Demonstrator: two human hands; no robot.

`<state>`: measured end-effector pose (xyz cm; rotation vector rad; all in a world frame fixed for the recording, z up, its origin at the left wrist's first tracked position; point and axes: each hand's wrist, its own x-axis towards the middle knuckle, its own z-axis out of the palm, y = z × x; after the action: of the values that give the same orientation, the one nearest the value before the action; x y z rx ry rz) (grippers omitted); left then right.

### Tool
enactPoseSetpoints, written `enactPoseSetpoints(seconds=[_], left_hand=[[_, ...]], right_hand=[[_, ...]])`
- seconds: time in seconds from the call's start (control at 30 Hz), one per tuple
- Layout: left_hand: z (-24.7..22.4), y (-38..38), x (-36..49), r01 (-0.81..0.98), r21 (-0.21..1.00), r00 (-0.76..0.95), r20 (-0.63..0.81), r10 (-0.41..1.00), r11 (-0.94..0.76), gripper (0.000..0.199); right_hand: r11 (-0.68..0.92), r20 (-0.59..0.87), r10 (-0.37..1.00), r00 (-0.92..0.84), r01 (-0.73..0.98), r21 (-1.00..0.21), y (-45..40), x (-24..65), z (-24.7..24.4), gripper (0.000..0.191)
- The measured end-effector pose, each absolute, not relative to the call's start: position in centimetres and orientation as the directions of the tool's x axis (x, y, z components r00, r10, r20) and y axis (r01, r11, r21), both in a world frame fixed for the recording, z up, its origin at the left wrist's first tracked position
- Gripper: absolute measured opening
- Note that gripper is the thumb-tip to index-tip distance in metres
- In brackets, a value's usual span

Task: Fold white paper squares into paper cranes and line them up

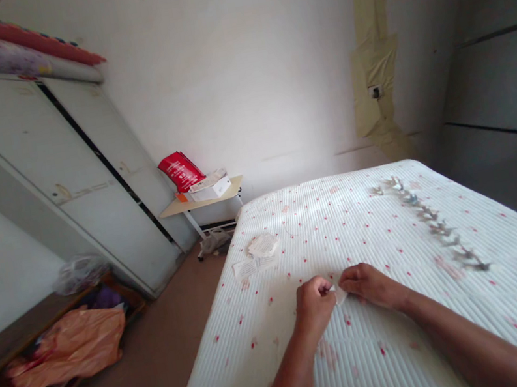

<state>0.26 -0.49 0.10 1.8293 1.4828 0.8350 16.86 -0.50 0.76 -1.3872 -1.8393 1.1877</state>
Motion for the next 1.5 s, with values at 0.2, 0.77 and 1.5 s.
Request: enactPoseSetpoints(seconds=[0.2,0.77,1.5], left_hand=[[-0.5,-0.3,0.3,0.619,0.760,0.162,0.122,0.979,-0.198,0.015],[-0.2,-0.2,-0.1,0.663,0.690,0.247,0.163,0.955,-0.290,0.011],[-0.8,-1.5,-0.6,0.697,0.567,0.269,0.361,0.893,-0.439,0.011]], right_hand=[[0.329,0.143,0.924,-0.356,0.544,-0.772,-0.9,17.0,1.2,0.018],[0.574,0.264,0.771,-0.579,0.453,-0.682,0.4,18.1,0.1,0.014],[0.407,0.043,0.781,-0.623,0.455,-0.792,2.7,17.8,1.1,0.015]])
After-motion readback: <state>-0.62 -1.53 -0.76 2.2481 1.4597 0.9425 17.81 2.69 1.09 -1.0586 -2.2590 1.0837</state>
